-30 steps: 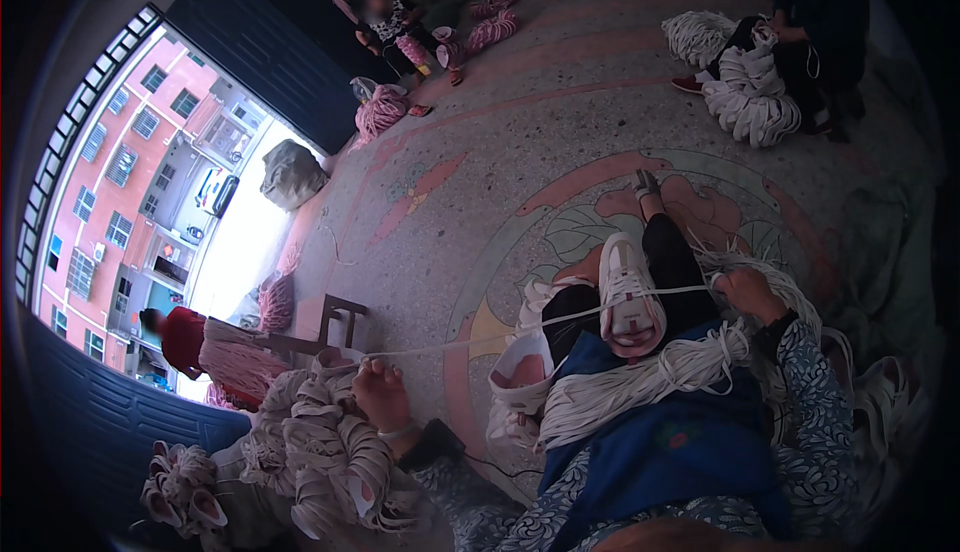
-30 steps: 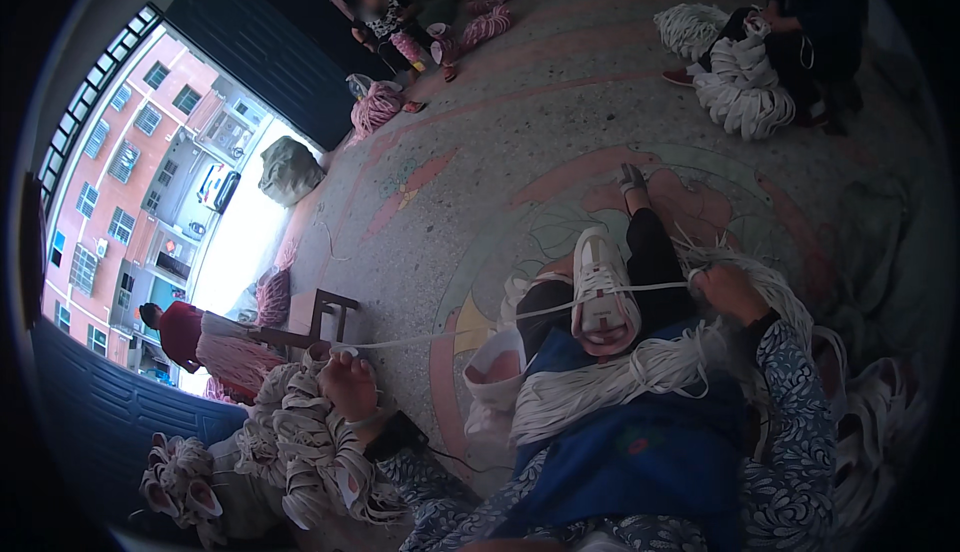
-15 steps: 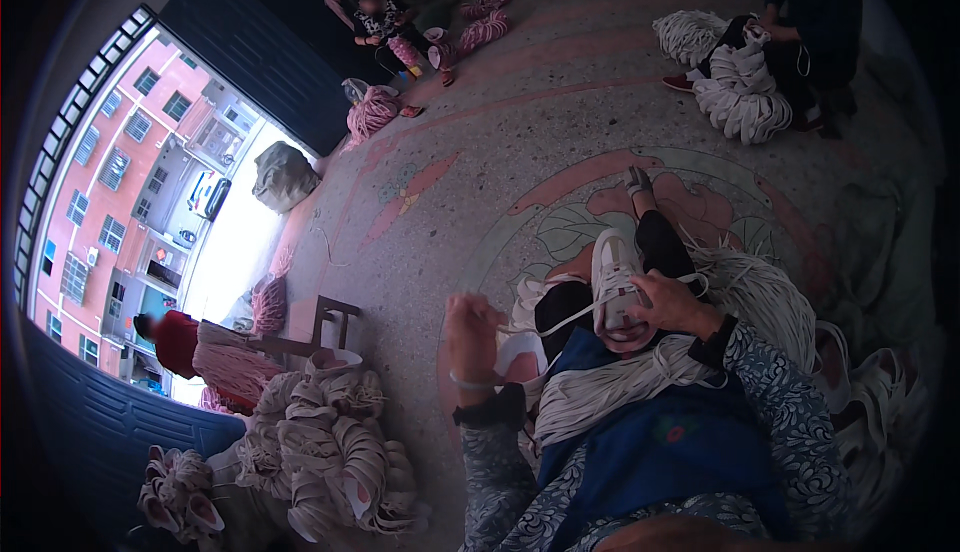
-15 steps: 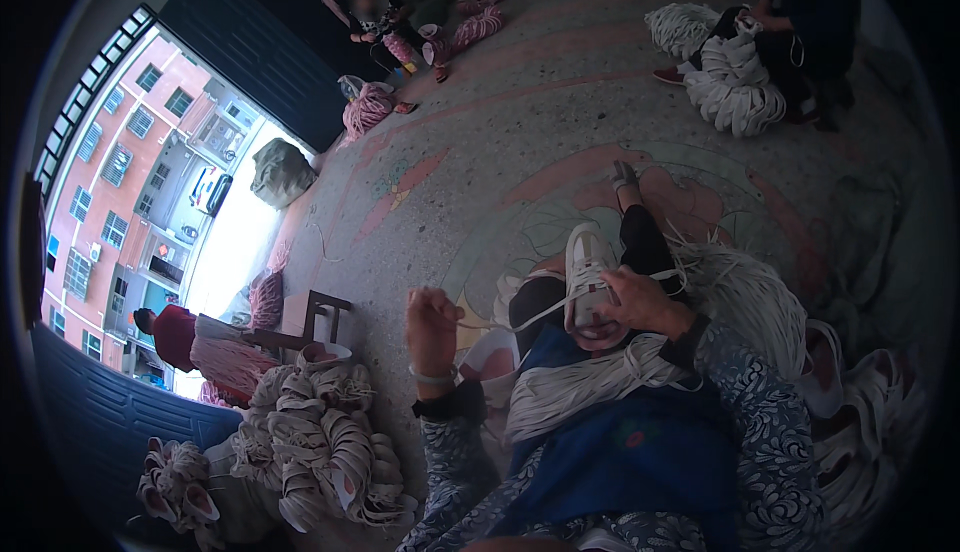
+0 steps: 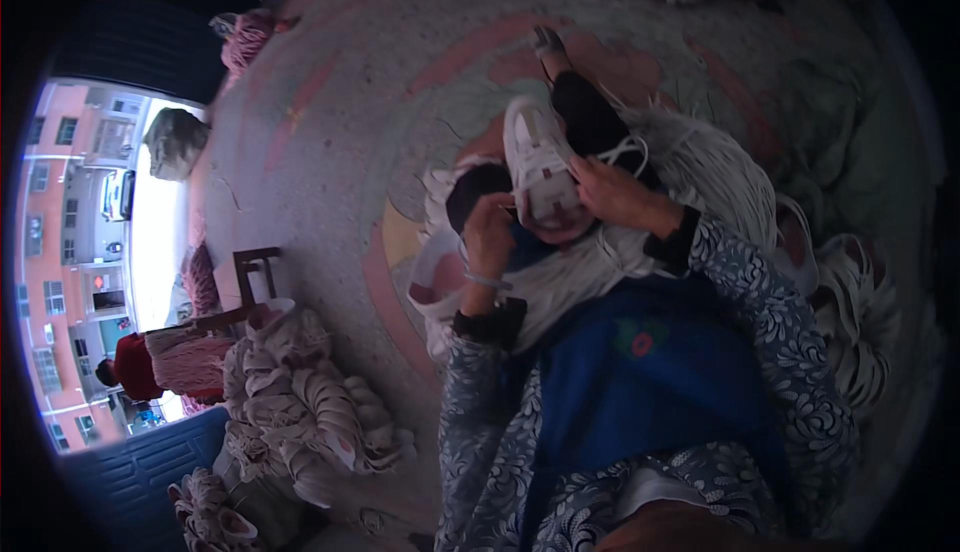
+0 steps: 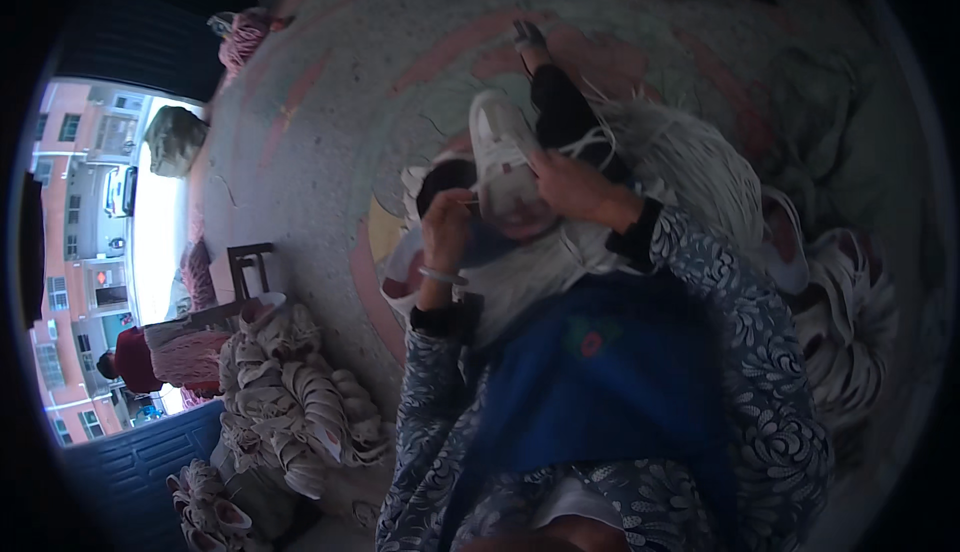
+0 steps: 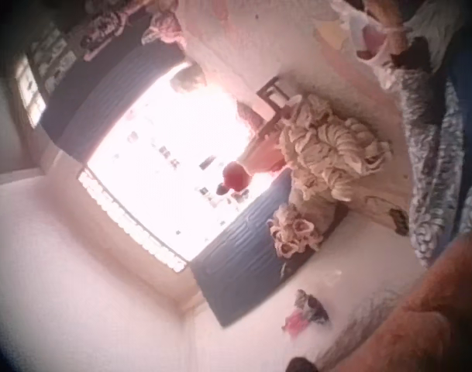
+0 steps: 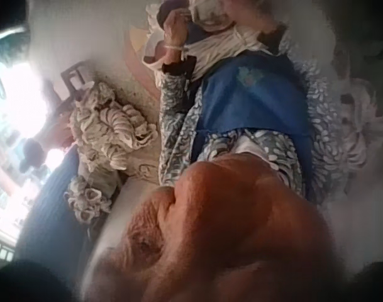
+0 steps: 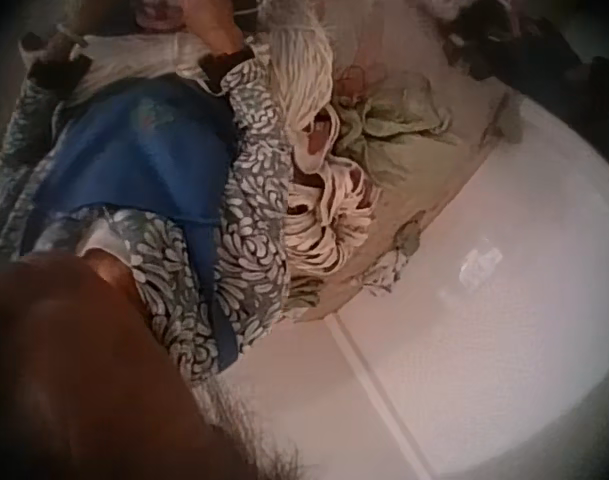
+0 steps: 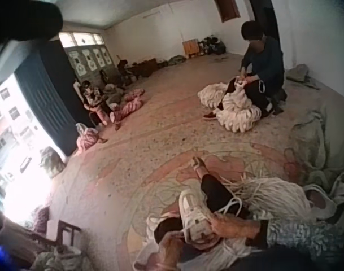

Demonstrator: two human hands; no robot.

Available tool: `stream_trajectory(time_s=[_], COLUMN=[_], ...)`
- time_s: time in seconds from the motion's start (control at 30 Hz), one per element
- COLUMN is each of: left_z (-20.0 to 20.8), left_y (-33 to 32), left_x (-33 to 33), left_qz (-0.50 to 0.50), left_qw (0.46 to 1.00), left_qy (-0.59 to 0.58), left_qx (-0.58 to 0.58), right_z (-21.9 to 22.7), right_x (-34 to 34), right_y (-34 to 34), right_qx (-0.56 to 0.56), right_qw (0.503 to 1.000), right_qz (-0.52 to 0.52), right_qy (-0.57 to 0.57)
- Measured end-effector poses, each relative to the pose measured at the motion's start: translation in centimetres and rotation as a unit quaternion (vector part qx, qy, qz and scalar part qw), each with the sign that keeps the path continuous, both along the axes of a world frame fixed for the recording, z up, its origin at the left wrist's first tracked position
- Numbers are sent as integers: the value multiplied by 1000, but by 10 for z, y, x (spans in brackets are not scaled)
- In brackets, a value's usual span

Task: The recorder is lacing a white sneaker while sitting on the floor in a warehouse or workshop.

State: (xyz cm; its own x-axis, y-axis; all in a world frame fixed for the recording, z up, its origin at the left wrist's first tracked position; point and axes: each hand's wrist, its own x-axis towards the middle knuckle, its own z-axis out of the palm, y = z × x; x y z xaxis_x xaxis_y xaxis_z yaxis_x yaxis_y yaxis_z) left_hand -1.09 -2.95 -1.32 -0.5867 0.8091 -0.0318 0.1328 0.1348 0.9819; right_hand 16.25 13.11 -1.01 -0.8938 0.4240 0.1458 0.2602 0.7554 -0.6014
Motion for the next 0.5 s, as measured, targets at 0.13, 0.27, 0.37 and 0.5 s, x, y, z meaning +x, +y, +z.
stream_trajectory(time_s=[0.13, 0.27, 0.37, 0.5], left_z=[12, -6, 0, 3], left_y=[12, 12, 16, 10], left_x=[10, 6, 11, 8], left_qz=[29, 60, 34, -32], left_qw=[999, 995, 989, 981], left_qy=[-35, 57, 120, 140], left_qx=[-27, -64, -75, -133], right_z=[-5, 12, 13, 35], right_x=[3, 7, 21, 28], right_y=[6, -4, 1, 11], right_qx=[194, -51, -68, -149], right_qw=[979, 997, 997, 986], right_qz=[66, -32, -22, 18], right_qy=[-4, -49, -16, -70])
